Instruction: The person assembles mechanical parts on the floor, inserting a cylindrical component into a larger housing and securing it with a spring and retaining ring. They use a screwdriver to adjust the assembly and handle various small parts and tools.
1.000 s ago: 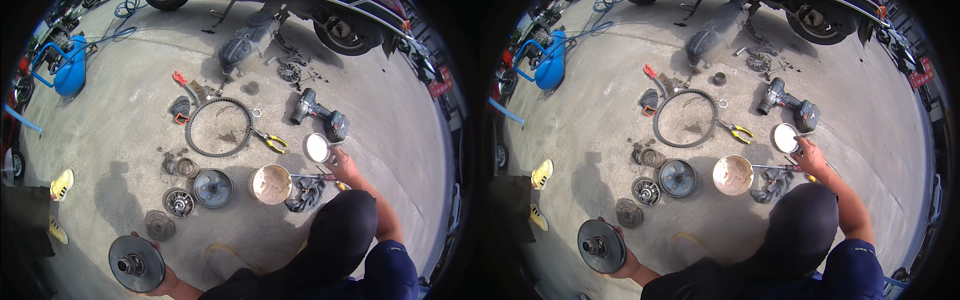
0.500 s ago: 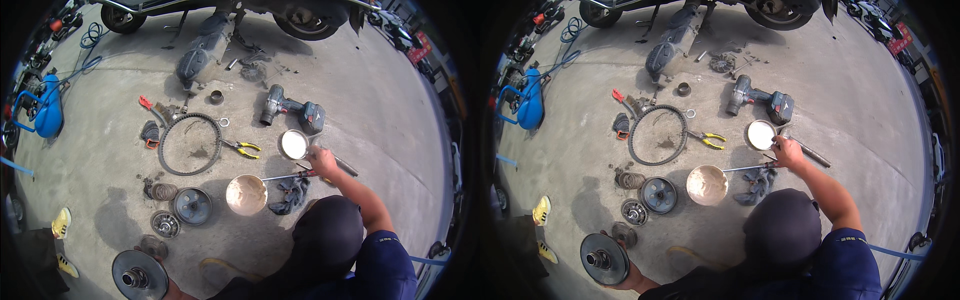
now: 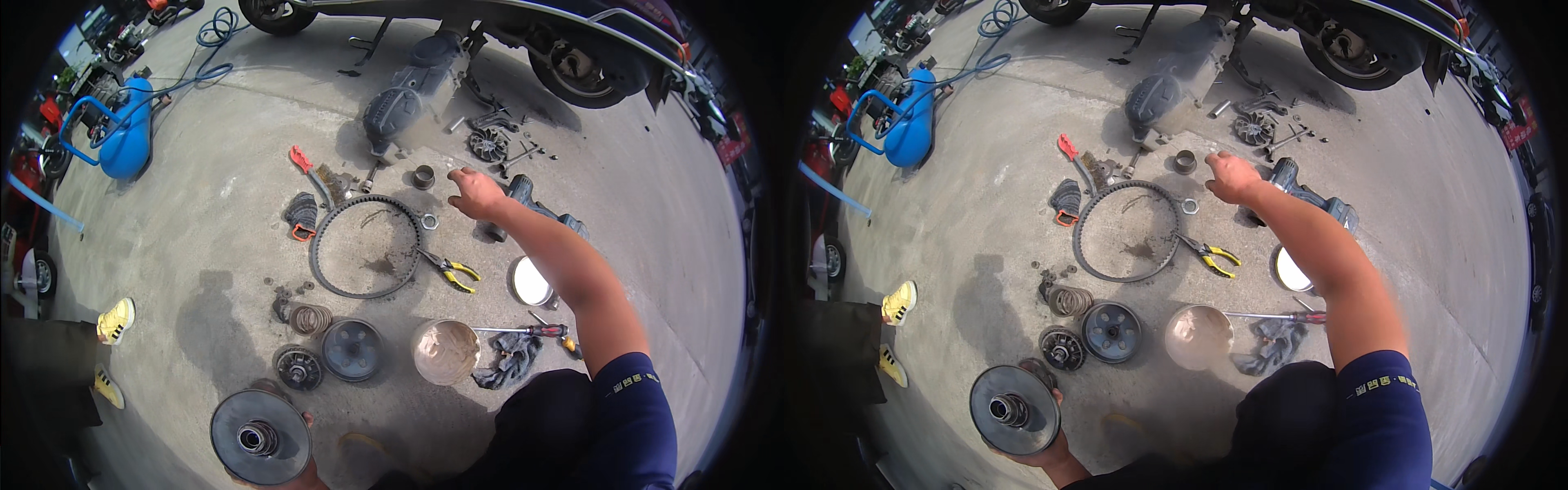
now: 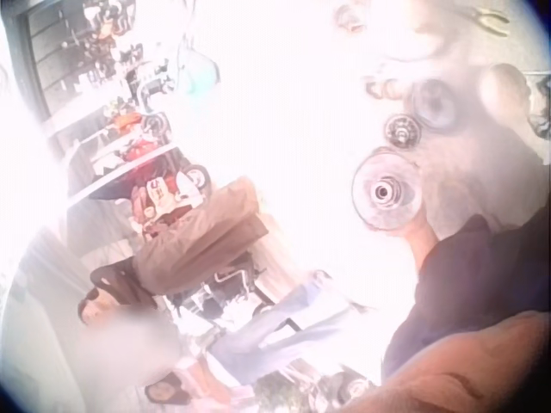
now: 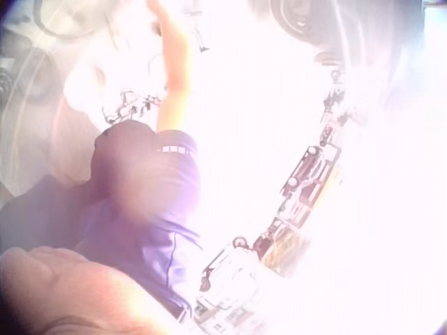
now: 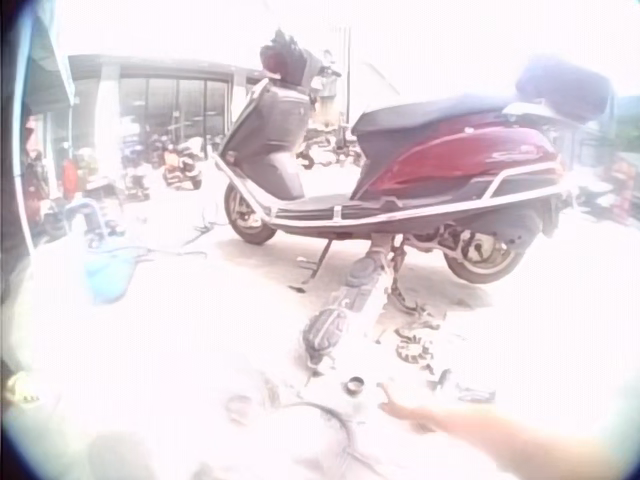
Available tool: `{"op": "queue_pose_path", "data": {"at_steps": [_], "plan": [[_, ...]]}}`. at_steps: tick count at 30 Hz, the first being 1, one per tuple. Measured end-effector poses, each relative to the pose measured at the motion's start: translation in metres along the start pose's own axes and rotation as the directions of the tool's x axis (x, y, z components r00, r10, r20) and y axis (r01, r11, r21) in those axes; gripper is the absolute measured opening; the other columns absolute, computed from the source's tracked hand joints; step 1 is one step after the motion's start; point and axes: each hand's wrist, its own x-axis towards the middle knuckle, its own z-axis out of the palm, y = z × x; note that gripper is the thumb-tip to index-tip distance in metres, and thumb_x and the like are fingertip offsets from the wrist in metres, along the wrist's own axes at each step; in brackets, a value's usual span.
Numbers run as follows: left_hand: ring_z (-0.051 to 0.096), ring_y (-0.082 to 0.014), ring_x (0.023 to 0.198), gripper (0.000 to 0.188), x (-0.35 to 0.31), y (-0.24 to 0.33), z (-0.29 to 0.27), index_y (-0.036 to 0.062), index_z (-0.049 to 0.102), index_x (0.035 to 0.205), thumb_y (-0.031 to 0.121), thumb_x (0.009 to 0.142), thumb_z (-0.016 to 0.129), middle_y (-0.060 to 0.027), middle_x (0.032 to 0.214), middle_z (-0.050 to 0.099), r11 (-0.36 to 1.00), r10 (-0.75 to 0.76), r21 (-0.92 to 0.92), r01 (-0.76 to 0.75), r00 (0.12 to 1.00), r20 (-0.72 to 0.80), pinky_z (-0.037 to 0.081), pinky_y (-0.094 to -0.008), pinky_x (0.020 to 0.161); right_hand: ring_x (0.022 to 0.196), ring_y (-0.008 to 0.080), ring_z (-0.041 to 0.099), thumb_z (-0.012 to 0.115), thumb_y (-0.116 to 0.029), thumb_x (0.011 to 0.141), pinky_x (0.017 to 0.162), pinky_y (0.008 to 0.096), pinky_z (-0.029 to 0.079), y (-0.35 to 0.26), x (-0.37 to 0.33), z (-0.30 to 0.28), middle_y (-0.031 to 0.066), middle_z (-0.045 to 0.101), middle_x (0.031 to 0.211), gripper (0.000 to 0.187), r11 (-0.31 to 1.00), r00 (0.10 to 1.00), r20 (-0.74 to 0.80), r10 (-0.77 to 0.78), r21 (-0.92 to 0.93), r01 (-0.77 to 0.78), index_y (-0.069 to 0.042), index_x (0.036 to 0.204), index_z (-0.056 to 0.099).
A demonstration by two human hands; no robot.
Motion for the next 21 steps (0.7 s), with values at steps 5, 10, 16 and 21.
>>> {"op": "queue_pose_path", "data": {"at_steps": [5,10,16,21], "plan": [[0.052,-0.0503,0.145,0.099,-0.004,0.012,-0.012,0.0169,0.032,0.17,0.084,0.097,0.037,-0.0228,0.164,0.047,0.987,-0.115,0.101,0.121,0.991,-0.062,0.063,-0.0726,0.085,0.129,0.0449,0.064,0.082,-0.029,0.091,0.11,0.0518,0.054,-0.022,0.074,0.021,0.0243,0.06,0.142,0.054,0.996,0.995,-0.055,0.083,0.018,-0.082,-0.006,0.136,0.062],[0.049,-0.0534,0.146,0.101,-0.008,0.024,-0.006,0.0199,0.033,0.17,0.087,0.094,0.037,-0.0253,0.165,0.045,0.938,-0.326,-0.249,0.24,0.857,-0.4,0.06,-0.0802,0.084,0.125,0.0457,0.065,0.082,-0.023,0.09,0.108,0.0514,0.054,-0.023,0.103,0.063,0.0248,0.064,0.138,0.052,0.999,0.999,-0.007,0.048,-0.019,-0.048,-0.004,0.135,0.065],[0.039,-0.0579,0.152,0.106,0.002,0.029,-0.018,0.0214,0.034,0.169,0.089,0.089,0.047,-0.029,0.165,0.041,0.909,-0.361,-0.305,0.284,0.903,-0.233,0.051,-0.0883,0.092,0.117,0.0435,0.07,0.078,-0.02,0.091,0.101,0.0516,0.055,-0.001,0.099,0.074,0.0252,0.073,0.123,0.054,0.981,0.948,-0.306,0.091,0.193,-0.032,-0.004,0.14,0.064],[0.035,-0.0585,0.154,0.108,0.006,0.028,-0.019,0.0237,0.035,0.169,0.092,0.086,0.05,-0.0256,0.168,0.039,0.869,-0.369,-0.466,0.169,0.847,-0.382,0.045,-0.0908,0.096,0.106,0.0256,0.072,0.066,-0.013,0.099,0.094,0.0401,0.057,-0.014,0.041,0.025,0.013,0.073,0.115,0.056,0.474,0.959,-0.01,0.285,0.87,-0.132,-0.001,0.153,0.053]]}}
